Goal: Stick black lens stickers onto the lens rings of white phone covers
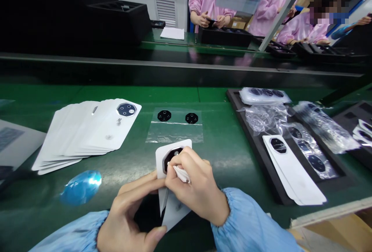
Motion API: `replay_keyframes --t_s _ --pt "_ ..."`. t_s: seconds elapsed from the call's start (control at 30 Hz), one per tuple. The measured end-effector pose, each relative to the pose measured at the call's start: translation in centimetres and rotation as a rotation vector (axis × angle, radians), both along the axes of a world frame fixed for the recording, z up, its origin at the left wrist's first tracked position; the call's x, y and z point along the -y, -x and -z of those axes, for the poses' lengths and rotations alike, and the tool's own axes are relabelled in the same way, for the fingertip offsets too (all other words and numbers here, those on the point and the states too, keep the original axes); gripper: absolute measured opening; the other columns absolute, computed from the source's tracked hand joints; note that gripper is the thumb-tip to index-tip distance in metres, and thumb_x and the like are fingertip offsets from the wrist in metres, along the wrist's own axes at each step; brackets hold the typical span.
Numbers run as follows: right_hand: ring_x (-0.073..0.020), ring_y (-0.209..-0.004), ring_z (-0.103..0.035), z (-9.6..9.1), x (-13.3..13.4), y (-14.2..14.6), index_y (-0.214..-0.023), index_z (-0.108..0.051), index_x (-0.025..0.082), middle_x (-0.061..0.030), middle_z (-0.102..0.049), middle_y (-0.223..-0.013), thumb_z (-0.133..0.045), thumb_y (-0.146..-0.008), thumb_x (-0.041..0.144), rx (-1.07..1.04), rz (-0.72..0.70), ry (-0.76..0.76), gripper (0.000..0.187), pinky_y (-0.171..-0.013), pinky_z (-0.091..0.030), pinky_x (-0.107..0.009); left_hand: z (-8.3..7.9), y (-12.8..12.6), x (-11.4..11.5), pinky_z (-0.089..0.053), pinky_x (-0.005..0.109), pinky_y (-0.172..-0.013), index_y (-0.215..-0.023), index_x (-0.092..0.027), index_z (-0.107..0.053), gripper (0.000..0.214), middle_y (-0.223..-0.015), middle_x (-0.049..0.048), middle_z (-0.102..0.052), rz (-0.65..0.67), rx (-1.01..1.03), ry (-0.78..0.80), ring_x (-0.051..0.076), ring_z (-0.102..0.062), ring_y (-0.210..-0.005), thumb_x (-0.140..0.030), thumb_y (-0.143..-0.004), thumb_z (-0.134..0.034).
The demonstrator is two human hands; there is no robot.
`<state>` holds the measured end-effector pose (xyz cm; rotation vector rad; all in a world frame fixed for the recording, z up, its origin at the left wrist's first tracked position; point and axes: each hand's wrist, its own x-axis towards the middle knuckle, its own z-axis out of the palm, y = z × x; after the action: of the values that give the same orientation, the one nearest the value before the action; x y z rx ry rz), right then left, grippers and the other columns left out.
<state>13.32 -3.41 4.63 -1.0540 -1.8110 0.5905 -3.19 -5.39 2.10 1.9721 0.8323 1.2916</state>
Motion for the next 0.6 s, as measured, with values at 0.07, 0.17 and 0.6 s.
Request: replay_keyframes --t_s 0.07,0.17,0.6 --pt "-0.0086 -0.063 -0.046 0.04 -0.02 0.06 -0.084 -0.053 0.02 0.0037 -0.047 -0.073 -0.055 -0.079 0.001 -0.007 0.007 0.006 0.02 -0.056 -0.037 -0.022 0.04 0.01 0.09 -0.057 0.03 -0.087 -0.118 -0.016 -0.059 0.06 -0.115 0.0117 -0.069 -0.012 -0.004 -0.004 0.027 -0.07 -0.1 -0.027 -0.061 -0.071" --pt "-0.0084 -0.063 -0.046 0.06 -0.14 0.02 -0.084 -0.053 0.02 0.0037 -0.047 -0.074 -0.055 -0.078 0.0 -0.018 -0.006 0.018 0.021 -0.055 -0.037 -0.022 -0.1 -0.03 0.08 -0.057 0.029 -0.087 -0.117 -0.016 -0.059 0.059 -0.112 0.0113 -0.07 -0.023 -0.01 -0.022 0.026 -0.07 -0.099 -0.027 -0.06 -0.07" --pt "-0.0091 -0.063 -0.046 -0.18 -0.07 -0.31 -0.085 -0.054 0.02 0.0032 -0.048 -0.074 -0.055 -0.078 0.001 -0.007 -0.037 0.006 0.021 -0.055 -0.036 -0.022 -0.33 -0.09 0.04 -0.058 0.03 -0.085 -0.116 -0.016 -0.06 0.058 -0.112 0.0121 -0.071 0.002 -0.001 -0.009 0.028 -0.07 -0.099 -0.031 -0.062 -0.074"
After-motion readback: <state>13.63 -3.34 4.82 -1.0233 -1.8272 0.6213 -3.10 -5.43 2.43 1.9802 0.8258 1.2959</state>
